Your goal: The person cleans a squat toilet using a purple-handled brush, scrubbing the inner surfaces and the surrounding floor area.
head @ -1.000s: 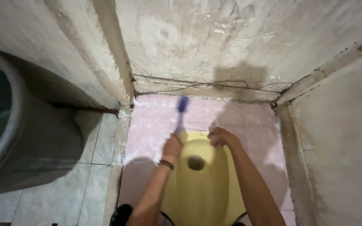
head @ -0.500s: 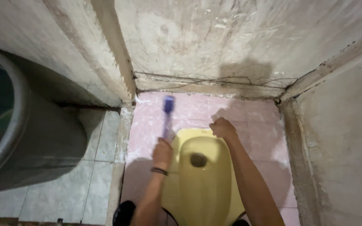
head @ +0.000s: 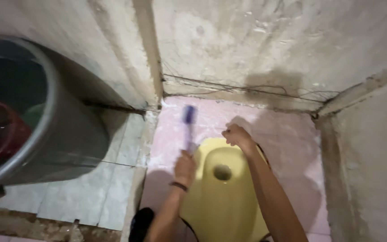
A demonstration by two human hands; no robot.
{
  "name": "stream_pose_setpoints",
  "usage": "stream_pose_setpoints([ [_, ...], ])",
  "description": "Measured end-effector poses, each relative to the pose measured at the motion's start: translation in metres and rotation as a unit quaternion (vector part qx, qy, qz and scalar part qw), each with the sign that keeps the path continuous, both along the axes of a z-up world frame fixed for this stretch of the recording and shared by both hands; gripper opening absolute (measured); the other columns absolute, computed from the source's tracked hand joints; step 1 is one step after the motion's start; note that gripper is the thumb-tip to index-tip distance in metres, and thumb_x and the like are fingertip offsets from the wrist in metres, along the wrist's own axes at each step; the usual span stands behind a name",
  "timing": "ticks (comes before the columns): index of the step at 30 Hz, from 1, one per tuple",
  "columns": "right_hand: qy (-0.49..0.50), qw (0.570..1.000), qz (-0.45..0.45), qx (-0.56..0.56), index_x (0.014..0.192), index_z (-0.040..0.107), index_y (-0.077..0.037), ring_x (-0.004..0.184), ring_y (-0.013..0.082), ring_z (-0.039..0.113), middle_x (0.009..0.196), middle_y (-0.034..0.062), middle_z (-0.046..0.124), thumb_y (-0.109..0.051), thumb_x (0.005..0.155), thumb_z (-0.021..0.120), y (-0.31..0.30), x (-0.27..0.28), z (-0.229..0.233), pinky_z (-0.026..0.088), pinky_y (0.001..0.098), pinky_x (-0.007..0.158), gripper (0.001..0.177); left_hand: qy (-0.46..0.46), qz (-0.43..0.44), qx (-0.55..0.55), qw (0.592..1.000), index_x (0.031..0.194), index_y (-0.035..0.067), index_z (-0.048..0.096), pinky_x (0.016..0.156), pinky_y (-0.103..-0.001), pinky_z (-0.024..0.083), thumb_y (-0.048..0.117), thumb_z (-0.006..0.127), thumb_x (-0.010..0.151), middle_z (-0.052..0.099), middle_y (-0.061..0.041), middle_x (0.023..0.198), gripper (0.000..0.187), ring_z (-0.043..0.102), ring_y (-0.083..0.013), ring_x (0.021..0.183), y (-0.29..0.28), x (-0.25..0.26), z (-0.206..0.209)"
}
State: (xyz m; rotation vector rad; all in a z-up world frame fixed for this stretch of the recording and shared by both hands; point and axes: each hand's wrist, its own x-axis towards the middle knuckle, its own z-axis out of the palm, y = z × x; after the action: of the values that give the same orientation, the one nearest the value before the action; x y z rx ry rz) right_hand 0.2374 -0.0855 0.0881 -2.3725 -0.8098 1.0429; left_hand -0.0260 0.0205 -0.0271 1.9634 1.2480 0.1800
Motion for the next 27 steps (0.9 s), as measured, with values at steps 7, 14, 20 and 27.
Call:
stream_pose_setpoints([
  [7,-0.025,0.996,0.059,-0.064,0.106,0.074,0.006,0.064,0.0202,0.072,0.08,0.0132,0.077,-0.035,0.094,0.061,0.002,-0.008,-0.03,0.058,0.0342,0.061,0.044,0.041,0.064,0.051,0.996,0.108,-0.003,0.059,0.067,-0.057,0.055,0.036,0.044,0.104,0.071,-0.029,0.08,0.042,0.069,-0.0491,0.075,0.032,-0.026,-0.023],
  [14,0.026,0.999,0.024,-0.033,0.118,0.062,0.003,0.065,0.0245,0.072,0.08,0.0156,0.076,-0.031,0.091,0.063,0.015,-0.008,-0.027,0.059,0.0377,0.061,0.044,0.007,-0.023,0.086,0.996,0.107,-0.001,0.059,0.068,-0.059,0.053,0.035,0.048,0.098,0.07,-0.03,0.079,0.039,0.069,-0.0498,0.075,-0.004,-0.003,-0.017],
  [20,0.037,0.998,0.043,-0.022,0.126,0.061,0.005,0.068,0.0219,0.073,0.085,0.0145,0.076,-0.033,0.092,0.063,0.019,-0.011,-0.022,0.059,0.0366,0.061,0.051,-0.039,0.02,0.024,0.999,0.096,-0.006,0.062,0.063,-0.057,0.055,0.038,0.041,0.112,0.07,-0.03,0.079,0.052,0.071,-0.0463,0.078,0.017,-0.018,-0.016],
  [27,0.027,0.998,0.041,-0.044,0.127,0.064,0.0,0.068,0.0229,0.072,0.084,0.0127,0.077,-0.034,0.094,0.062,0.026,-0.02,0.003,0.058,0.0352,0.062,0.048,0.026,0.068,0.129,0.989,0.11,-0.006,0.056,0.058,-0.055,0.057,0.03,0.041,0.106,0.07,-0.029,0.076,0.04,0.07,-0.0471,0.07,0.027,-0.018,-0.003],
])
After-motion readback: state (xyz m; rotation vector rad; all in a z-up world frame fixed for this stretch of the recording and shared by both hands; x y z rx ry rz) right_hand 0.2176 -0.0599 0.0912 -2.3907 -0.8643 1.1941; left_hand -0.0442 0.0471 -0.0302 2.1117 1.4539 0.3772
